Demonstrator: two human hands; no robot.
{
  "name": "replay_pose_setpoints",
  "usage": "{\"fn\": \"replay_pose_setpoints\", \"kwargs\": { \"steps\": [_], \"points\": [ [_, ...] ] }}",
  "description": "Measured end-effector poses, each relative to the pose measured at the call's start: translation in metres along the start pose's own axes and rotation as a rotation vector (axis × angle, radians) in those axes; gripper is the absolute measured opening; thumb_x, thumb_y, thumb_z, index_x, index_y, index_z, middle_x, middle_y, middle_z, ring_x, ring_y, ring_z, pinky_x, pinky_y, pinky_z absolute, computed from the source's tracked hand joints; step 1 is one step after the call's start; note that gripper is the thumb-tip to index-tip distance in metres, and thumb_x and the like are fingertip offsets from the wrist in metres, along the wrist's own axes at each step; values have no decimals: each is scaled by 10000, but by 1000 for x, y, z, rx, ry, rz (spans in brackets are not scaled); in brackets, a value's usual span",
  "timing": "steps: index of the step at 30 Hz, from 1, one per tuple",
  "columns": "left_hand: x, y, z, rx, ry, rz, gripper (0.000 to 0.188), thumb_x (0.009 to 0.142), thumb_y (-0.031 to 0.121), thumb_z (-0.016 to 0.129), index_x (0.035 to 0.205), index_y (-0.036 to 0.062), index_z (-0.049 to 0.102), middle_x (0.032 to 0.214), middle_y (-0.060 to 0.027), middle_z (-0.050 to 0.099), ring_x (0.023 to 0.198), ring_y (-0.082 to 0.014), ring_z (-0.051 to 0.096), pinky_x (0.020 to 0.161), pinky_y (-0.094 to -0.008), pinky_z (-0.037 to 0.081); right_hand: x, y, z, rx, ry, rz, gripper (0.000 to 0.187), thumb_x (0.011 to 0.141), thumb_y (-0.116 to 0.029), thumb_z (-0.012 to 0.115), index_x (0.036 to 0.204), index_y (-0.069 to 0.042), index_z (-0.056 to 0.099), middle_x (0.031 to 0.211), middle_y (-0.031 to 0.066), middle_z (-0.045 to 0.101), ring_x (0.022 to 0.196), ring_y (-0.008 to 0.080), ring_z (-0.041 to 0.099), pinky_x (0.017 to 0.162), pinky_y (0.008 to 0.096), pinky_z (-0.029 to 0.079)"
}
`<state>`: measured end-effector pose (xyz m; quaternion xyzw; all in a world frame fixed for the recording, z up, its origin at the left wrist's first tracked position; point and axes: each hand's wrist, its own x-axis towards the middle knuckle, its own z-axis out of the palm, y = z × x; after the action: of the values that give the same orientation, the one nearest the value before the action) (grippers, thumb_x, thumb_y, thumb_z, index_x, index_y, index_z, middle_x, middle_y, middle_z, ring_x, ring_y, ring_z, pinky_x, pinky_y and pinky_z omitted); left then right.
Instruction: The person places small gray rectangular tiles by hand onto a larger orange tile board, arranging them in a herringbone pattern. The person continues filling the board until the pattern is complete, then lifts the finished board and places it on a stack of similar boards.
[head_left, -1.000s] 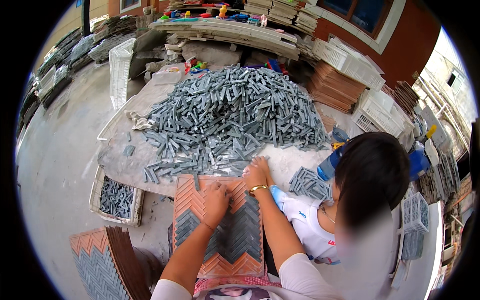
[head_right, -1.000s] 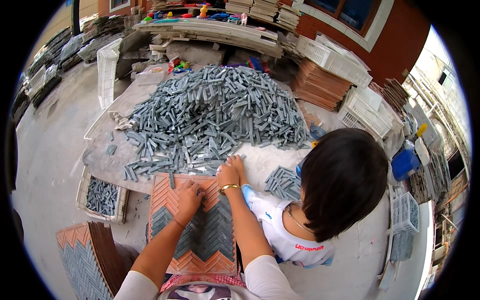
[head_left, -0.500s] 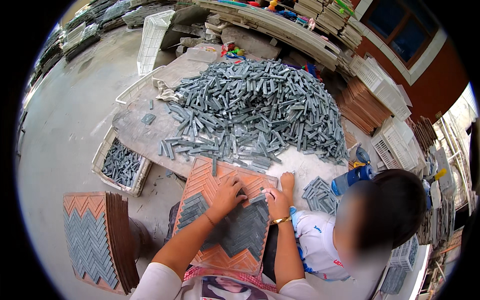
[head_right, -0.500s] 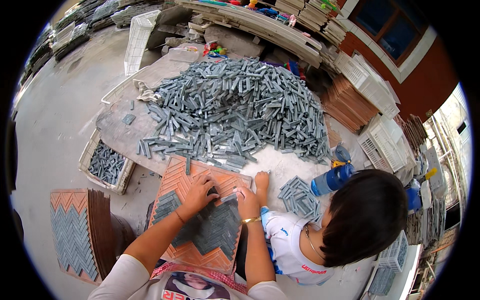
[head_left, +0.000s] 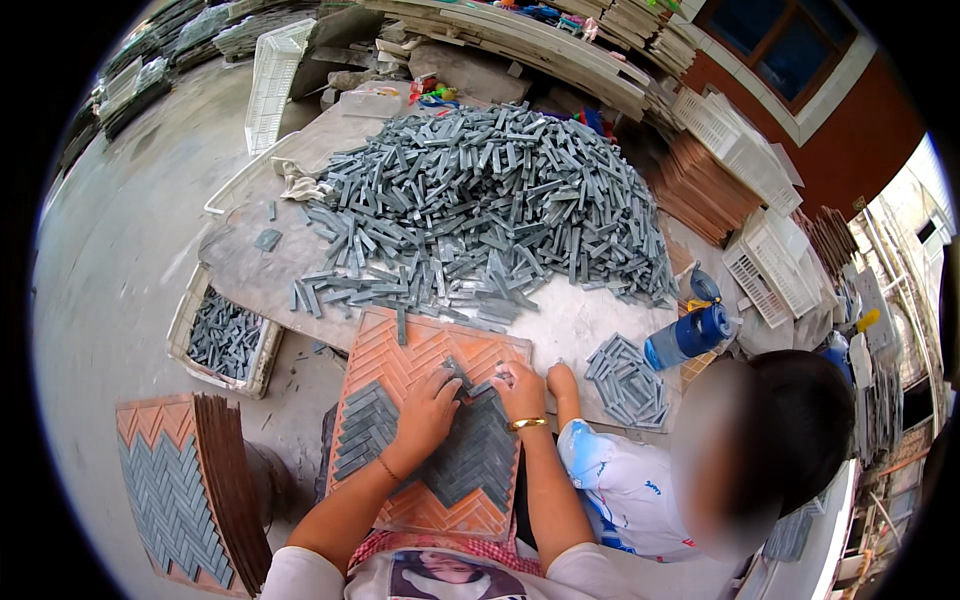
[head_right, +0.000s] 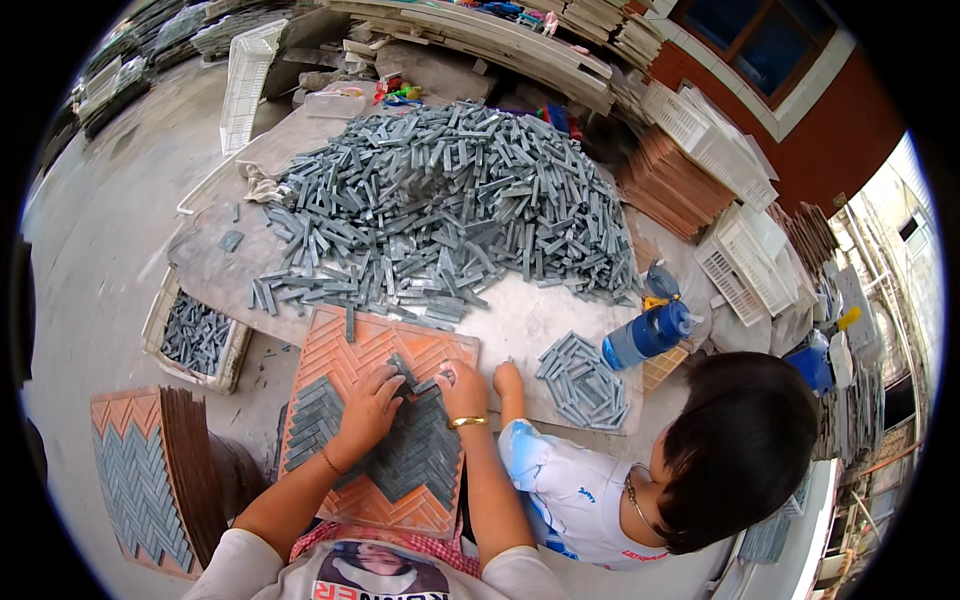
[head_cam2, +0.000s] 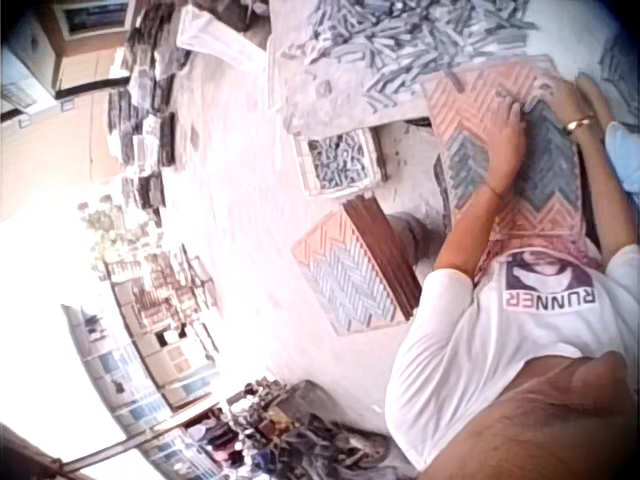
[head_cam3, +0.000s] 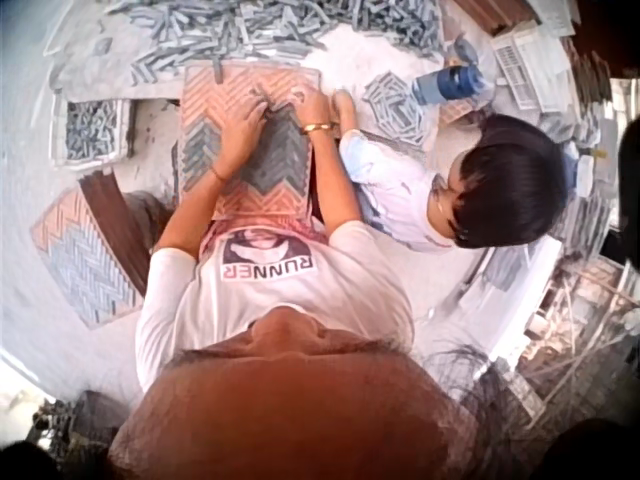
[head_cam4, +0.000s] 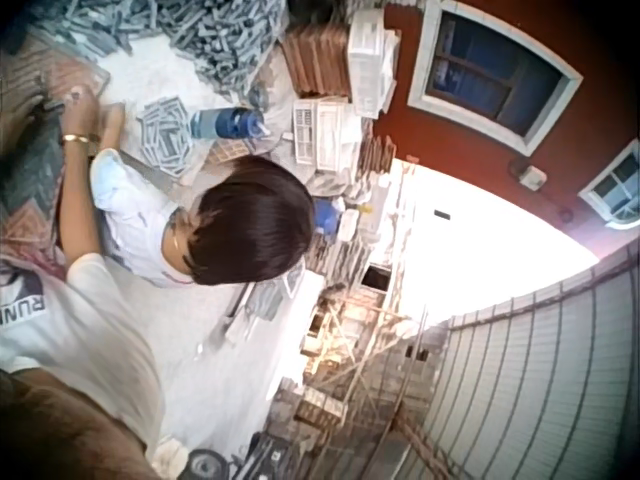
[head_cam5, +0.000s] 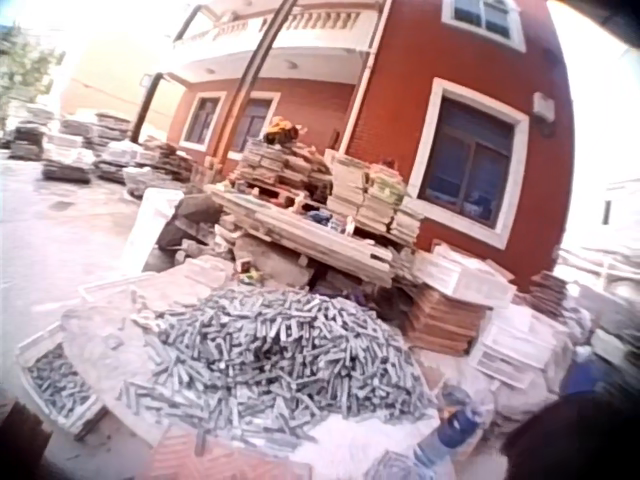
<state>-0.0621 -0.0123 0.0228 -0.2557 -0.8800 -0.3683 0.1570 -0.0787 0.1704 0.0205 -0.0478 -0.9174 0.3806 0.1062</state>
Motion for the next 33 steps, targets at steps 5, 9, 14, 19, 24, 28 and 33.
{"fn": "replay_pose_setpoints", "kwargs": {
  "steps": [5,9,14,19,24,28,33],
  "points": [
    [-22,8,9,71,-126,63,415,715,64,627,1113,-12,540,1205,-146,512,1139,-309,466,968,-401,372,5,10,0,51,-24,-5,139,702,-48,676,829,-10,635,759,118,654,654,200,626,621,293,496],
    [-19,14,8,46,-140,-4,454,745,87,601,1174,-24,500,1231,-151,500,1162,-303,455,993,-408,348,11,12,-6,63,-144,-21,154,692,-36,675,840,-18,636,824,124,638,637,208,613,610,297,489],
    [-22,12,14,123,-160,25,468,766,89,591,1209,-6,474,1262,-144,479,1198,-302,430,1012,-420,332,15,11,-16,1,-316,-159,174,683,-31,676,847,-37,618,944,137,544,839,299,568,730,363,466],
    [-22,13,11,119,-166,10,470,764,83,597,1211,3,476,1268,-139,476,1205,-302,426,1013,-423,333,23,12,-21,-99,-377,-294,192,679,-31,670,863,-51,620,919,137,546,921,311,529,785,394,448],
    [-21,16,12,122,-154,18,454,767,83,591,1200,3,480,1259,-138,479,1200,-299,428,1010,-425,336,22,4,-19,-117,-408,-338,158,697,-30,649,849,-52,615,876,133,586,923,318,543,777,397,458],
    [-22,15,11,116,-144,37,436,769,79,584,1187,4,489,1243,-141,486,1187,-301,436,1006,-432,340,19,10,-19,-23,-207,-259,117,708,-46,642,821,-51,612,832,132,606,840,319,567,721,407,465],
    [-24,16,12,157,-130,84,400,764,73,579,1151,-5,516,1218,-148,497,1173,-312,443,1002,-438,343,13,1,-23,-4,-291,-158,86,723,-59,637,801,-50,602,820,133,600,776,330,575,679,413,463]
  ]
}}
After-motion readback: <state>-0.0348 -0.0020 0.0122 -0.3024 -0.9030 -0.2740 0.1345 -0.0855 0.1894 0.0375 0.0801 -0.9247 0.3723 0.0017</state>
